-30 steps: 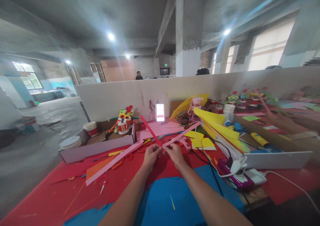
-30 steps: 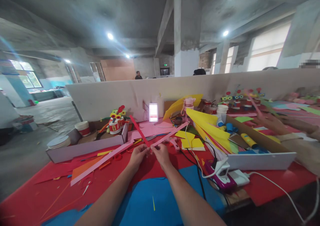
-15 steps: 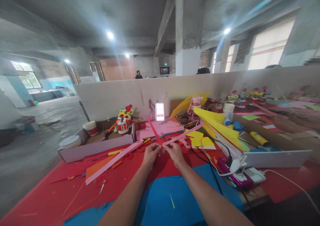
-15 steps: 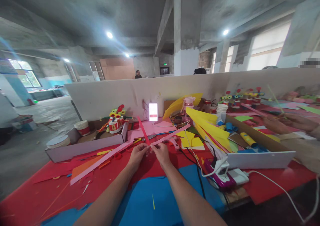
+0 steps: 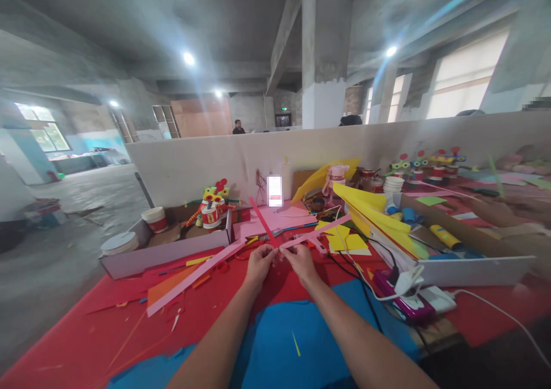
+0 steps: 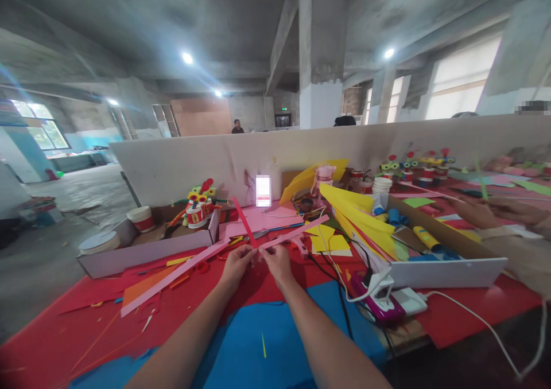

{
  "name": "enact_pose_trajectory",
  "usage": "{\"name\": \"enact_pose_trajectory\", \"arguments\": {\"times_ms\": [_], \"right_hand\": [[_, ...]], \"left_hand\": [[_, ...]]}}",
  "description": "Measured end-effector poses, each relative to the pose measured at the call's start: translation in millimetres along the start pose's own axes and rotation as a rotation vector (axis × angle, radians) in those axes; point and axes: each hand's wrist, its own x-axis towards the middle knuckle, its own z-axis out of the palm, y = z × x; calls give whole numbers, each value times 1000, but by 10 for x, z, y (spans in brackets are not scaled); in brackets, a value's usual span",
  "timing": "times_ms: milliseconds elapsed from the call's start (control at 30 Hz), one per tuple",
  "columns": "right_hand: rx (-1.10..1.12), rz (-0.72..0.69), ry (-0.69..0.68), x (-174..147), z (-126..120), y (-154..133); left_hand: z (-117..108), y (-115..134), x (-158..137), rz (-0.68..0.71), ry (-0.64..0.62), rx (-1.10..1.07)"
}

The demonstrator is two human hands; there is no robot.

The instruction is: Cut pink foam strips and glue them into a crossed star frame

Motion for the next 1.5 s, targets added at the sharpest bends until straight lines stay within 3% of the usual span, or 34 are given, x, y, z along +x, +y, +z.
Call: {"name": "enact_pose_trajectory", "arguments": {"times_ms": [300,667,1033,1500], "right_hand": [[-8,4,-7,-3,0,-4],[-44,-16,38,-5,-15,-33],[44,16,15,-13,1,-49],[-49,10,21,-47,-32,-131]], "left_hand": [[3,12,-8,2,24,-6],[12,-7,0,-42,-42,-46],[29,28,-6,-16,13,-98],[28,-12,0,-12,5,-29]]}}
